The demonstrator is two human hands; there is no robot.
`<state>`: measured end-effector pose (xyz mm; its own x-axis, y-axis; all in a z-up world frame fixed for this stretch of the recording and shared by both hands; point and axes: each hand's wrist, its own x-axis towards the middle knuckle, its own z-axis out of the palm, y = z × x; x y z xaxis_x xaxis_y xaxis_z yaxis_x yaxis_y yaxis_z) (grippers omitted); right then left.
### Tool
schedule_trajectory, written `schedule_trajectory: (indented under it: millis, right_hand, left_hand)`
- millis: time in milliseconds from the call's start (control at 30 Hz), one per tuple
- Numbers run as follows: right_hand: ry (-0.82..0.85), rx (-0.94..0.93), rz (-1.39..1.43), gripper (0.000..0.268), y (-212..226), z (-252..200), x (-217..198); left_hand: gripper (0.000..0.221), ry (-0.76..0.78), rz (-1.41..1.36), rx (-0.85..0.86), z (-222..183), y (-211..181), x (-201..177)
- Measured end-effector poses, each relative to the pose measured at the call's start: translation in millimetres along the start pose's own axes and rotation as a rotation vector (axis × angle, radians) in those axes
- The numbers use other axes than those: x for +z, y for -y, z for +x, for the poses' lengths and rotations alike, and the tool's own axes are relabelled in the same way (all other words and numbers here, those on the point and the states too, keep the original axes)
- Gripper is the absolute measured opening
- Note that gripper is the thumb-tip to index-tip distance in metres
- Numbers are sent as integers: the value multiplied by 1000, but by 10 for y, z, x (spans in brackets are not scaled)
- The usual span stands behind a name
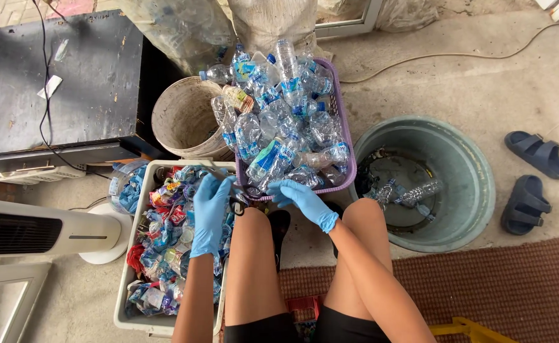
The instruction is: The person sits on a mat and uses scissors to cut the labels off plastic water bottles. They pick up a bottle from a purple basket, cut the label, and place the bottle into a grey bucket. The person repeats this process for several bottles throughout the clip.
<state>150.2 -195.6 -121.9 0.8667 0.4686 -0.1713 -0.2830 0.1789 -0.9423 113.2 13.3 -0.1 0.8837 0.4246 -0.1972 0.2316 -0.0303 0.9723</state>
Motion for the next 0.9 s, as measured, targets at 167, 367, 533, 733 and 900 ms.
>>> schedule_trajectory:
  millis: [167,367,533,733,900]
  right_hand:
    - [121,185,488,22,143,3,113]
    - [139,143,516,22,-117,67,-120]
    - [102,108,384,24,-224,46,-329]
    - [14,148,215,30,-442,58,-535]
    - [-88,152,92,29,108,-102,-461]
  left_hand:
    - [17,230,-117,29,173,311,257]
    - [9,402,-196,38,468,908,528]
    - [19,512,-205,1,416,955,825]
    - [8,595,-174,-45,249,545,1063]
    - [25,447,-120,-4,555,632,1183]
